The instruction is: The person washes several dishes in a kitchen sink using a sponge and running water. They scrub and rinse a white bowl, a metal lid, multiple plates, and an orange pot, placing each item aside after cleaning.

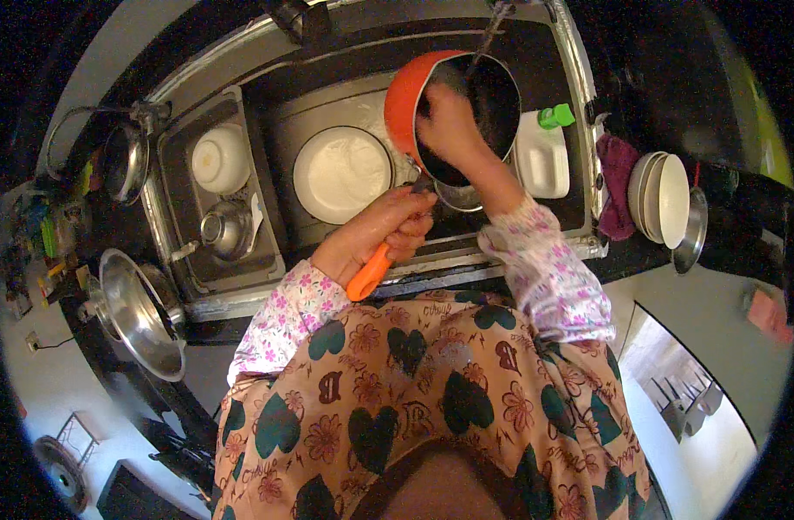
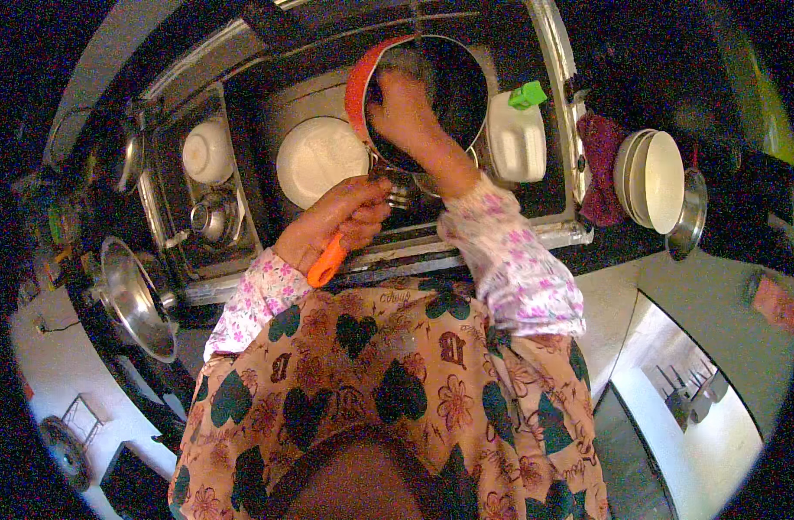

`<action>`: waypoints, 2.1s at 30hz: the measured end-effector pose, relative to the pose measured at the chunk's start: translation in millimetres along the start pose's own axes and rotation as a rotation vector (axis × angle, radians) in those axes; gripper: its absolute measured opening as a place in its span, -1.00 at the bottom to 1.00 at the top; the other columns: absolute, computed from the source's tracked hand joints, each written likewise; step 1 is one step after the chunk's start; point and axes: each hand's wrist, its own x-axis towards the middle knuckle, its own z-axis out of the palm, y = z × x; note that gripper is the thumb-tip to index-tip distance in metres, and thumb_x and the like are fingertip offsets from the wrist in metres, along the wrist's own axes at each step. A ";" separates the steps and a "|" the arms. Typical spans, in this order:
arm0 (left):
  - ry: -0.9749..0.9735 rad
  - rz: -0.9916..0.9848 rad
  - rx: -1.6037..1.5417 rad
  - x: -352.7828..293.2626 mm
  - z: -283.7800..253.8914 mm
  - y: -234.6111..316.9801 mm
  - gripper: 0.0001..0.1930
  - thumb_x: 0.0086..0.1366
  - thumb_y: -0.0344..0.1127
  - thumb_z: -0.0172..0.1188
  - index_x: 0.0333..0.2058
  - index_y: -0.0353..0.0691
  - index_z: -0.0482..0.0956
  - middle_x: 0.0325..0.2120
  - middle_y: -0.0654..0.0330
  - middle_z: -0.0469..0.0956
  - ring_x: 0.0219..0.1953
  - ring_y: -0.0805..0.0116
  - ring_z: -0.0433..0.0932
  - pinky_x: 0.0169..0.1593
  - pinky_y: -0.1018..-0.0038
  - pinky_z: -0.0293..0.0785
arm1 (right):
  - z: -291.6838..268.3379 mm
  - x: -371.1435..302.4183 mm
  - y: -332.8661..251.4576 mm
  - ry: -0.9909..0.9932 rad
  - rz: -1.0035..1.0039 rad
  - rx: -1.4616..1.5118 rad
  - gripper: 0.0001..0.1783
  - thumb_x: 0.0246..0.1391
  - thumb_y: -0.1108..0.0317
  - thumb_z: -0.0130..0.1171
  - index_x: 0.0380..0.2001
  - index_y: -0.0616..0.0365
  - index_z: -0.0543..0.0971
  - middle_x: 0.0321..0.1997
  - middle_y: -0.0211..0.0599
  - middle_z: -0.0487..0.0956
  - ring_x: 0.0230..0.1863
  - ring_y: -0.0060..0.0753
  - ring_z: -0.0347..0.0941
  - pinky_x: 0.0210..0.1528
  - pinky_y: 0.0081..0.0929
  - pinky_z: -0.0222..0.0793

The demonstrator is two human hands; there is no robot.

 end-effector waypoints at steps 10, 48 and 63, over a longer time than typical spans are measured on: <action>0.141 0.080 0.187 7.2 6.9 2.0 -0.74 0.29 -0.20 -0.05 -0.56 -0.07 0.20 -0.84 0.41 0.10 -0.89 0.60 0.07 -0.84 0.60 -0.04 | 6.2 -29.5 23.9 -0.414 0.414 0.212 -0.75 -0.04 0.40 0.02 -0.26 0.22 0.54 -0.32 -0.11 0.57 -0.32 -0.22 0.49 -0.28 -0.34 0.40; -0.127 -0.036 -0.101 11.9 -6.2 2.2 -0.72 0.28 -0.19 -0.03 -0.60 -0.01 0.17 -0.80 0.48 0.08 -0.84 0.71 0.02 -0.81 0.70 -0.09 | -32.9 -63.3 52.7 -0.271 -0.091 -0.450 -0.75 -0.24 0.50 0.09 -0.35 0.18 0.53 -0.33 -0.08 0.53 -0.27 0.00 0.46 -0.22 -0.20 0.40; 0.052 0.018 -0.103 3.6 7.7 4.9 -0.76 0.29 -0.24 -0.03 -0.56 -0.01 0.20 -0.81 0.49 0.10 -0.85 0.72 0.04 -0.83 0.72 -0.03 | -0.5 -38.9 28.0 -0.560 0.173 -0.365 -0.77 -0.09 0.42 0.04 -0.32 0.31 0.47 -0.30 0.06 0.48 -0.30 0.08 0.44 -0.28 -0.17 0.39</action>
